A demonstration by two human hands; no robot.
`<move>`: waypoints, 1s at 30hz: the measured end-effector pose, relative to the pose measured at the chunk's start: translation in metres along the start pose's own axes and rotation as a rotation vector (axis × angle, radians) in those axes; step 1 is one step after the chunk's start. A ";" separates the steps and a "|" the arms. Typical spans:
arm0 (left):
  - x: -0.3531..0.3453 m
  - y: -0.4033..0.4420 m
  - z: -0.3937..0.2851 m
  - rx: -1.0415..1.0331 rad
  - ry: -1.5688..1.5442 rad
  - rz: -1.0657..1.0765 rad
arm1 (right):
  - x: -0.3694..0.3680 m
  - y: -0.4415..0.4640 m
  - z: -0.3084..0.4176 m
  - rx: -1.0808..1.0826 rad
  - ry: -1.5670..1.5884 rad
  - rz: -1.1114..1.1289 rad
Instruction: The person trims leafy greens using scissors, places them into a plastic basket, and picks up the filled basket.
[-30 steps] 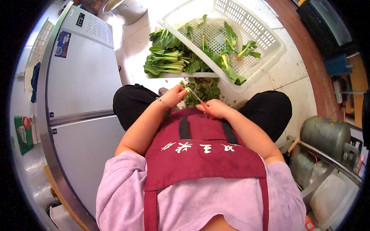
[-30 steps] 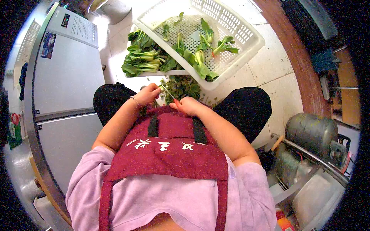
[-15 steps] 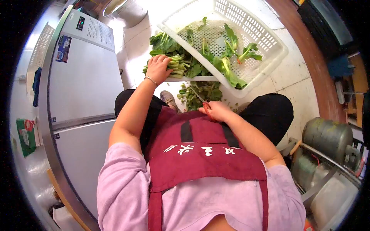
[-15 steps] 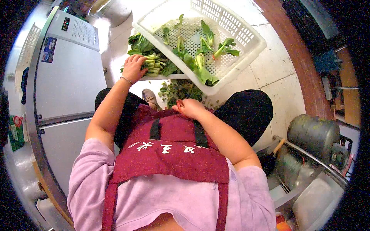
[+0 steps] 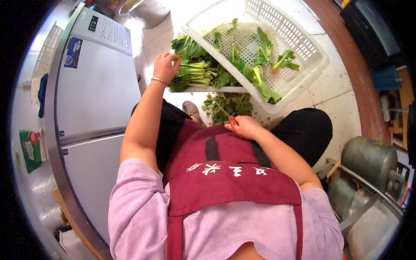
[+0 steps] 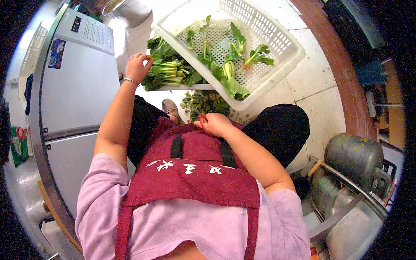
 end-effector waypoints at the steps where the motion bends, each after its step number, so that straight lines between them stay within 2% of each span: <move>1: 0.002 0.005 -0.008 -0.007 -0.006 0.000 | -0.001 0.001 -0.002 -0.013 -0.019 0.010; 4: 0.010 0.025 -0.044 -0.033 -0.215 -0.142 | -0.003 0.001 -0.005 0.008 0.011 -0.055; 9: 0.037 0.062 -0.127 -0.221 -0.370 -0.144 | 0.004 -0.006 0.002 0.016 0.020 -0.017; 11: 0.034 0.075 -0.160 -0.300 -0.584 0.081 | 0.004 -0.007 0.003 0.025 0.011 -0.022; 13: 0.030 0.086 -0.195 -0.438 -0.517 0.307 | 0.005 -0.007 0.001 0.014 0.039 -0.021; 16: -0.007 0.104 -0.228 -0.382 -0.263 0.718 | -0.002 -0.001 -0.007 0.016 0.056 -0.056; 17: -0.022 0.110 -0.236 -0.386 -0.263 0.718 | -0.003 0.000 -0.009 0.029 0.055 -0.066; 19: -0.061 0.113 -0.247 -0.510 -0.025 0.970 | 0.000 -0.002 -0.008 0.035 0.072 -0.067; 20: -0.075 0.114 -0.253 -0.518 -0.024 0.971 | 0.001 -0.003 -0.008 0.042 0.088 -0.063; 22: -0.090 0.112 -0.262 -0.474 0.103 1.155 | 0.002 -0.002 -0.011 0.047 0.091 -0.089; 27: -0.091 0.106 -0.265 -0.332 0.191 1.139 | -0.002 0.000 -0.019 0.089 0.096 -0.145; 30: -0.088 0.118 -0.249 -0.240 -0.119 0.996 | -0.001 0.001 -0.018 0.074 0.074 -0.091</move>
Point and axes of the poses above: each hand's wrist, its own y-axis towards the middle knuckle, its own x-axis out of the back of the hand, z = x × y, the point moved 2 cm from there along y, towards the middle knuckle, and after that the axes turned 2 degrees about -x, right-handed, at the moved point
